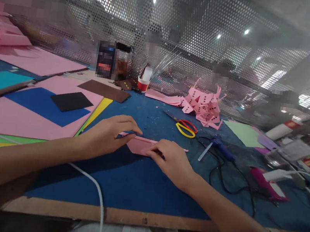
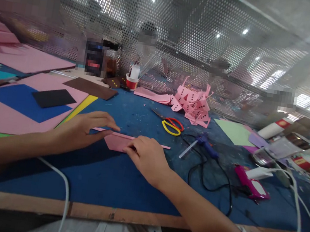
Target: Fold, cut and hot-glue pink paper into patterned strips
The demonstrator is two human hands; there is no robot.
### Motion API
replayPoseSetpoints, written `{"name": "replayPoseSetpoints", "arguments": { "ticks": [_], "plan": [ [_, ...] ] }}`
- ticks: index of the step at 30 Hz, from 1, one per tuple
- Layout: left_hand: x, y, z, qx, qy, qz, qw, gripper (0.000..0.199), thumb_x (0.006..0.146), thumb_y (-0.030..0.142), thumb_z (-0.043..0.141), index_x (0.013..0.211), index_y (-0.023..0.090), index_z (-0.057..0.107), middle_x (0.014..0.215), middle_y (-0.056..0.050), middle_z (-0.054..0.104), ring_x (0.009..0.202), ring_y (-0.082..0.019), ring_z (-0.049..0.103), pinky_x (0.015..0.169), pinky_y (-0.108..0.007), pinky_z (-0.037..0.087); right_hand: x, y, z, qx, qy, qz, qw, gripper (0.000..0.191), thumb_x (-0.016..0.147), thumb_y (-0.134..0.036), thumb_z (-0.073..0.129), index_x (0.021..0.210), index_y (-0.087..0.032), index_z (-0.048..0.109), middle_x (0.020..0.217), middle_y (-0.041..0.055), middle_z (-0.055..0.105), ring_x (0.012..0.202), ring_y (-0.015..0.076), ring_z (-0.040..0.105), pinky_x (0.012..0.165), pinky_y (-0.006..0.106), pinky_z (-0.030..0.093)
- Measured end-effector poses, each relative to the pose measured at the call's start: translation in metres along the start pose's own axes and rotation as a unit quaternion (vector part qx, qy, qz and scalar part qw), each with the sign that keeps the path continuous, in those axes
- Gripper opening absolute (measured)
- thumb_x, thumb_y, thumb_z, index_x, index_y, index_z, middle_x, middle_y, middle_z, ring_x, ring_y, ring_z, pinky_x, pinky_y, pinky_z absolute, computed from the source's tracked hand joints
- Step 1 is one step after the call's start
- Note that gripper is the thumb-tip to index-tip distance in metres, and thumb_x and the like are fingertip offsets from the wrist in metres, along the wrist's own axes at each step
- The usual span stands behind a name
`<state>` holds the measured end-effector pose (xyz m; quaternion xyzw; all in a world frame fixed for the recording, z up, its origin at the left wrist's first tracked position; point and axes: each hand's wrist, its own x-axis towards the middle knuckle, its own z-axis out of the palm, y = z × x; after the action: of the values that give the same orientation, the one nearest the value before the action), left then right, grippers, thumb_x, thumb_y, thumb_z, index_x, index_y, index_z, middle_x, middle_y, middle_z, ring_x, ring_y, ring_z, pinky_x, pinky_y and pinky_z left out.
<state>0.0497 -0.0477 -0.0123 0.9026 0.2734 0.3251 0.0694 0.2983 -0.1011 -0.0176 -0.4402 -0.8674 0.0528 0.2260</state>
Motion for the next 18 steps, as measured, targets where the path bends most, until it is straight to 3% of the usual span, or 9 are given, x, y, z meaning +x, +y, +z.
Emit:
{"name": "replayPoseSetpoints", "arguments": {
  "ticks": [3, 8, 18],
  "plan": [
    [-0.004, 0.017, -0.002, -0.004, -0.003, 0.079, 0.997, 0.022, 0.097, 0.014, 0.052, 0.112, 0.02, 0.066, 0.105, -0.005, 0.07, 0.096, -0.015, 0.065, 0.084, -0.027, 0.05, 0.001, 0.0, 0.001, 0.013, -0.003, 0.042, 0.999, 0.006, 0.095, -0.023, 0.065, 0.095, -0.02, 0.069, 0.09, 0.0018, 0.073, 0.083, 0.0168, 0.064, 0.073, 0.029, 0.041],
    [-0.009, 0.028, 0.003, 0.057, -0.039, 0.175, 0.982, 0.021, 0.095, 0.012, 0.057, 0.112, 0.018, 0.066, 0.11, -0.006, 0.074, 0.104, -0.019, 0.068, 0.09, -0.032, 0.052, 0.0, -0.001, 0.004, 0.039, 0.011, 0.082, 0.996, 0.012, 0.096, -0.03, 0.063, 0.106, -0.022, 0.063, 0.09, -0.0007, 0.073, 0.08, 0.0157, 0.065, 0.074, 0.029, 0.042],
    [-0.018, 0.025, 0.014, 0.118, -0.085, 0.151, 0.978, 0.022, 0.094, 0.018, 0.057, 0.111, 0.019, 0.071, 0.109, -0.007, 0.075, 0.097, -0.021, 0.071, 0.092, -0.036, 0.058, -0.008, -0.001, -0.003, -0.018, -0.012, 0.002, 1.0, 0.013, 0.101, -0.03, 0.055, 0.109, -0.022, 0.062, 0.104, 0.0039, 0.07, 0.095, 0.02, 0.061, 0.082, 0.035, 0.038]
  ]
}}
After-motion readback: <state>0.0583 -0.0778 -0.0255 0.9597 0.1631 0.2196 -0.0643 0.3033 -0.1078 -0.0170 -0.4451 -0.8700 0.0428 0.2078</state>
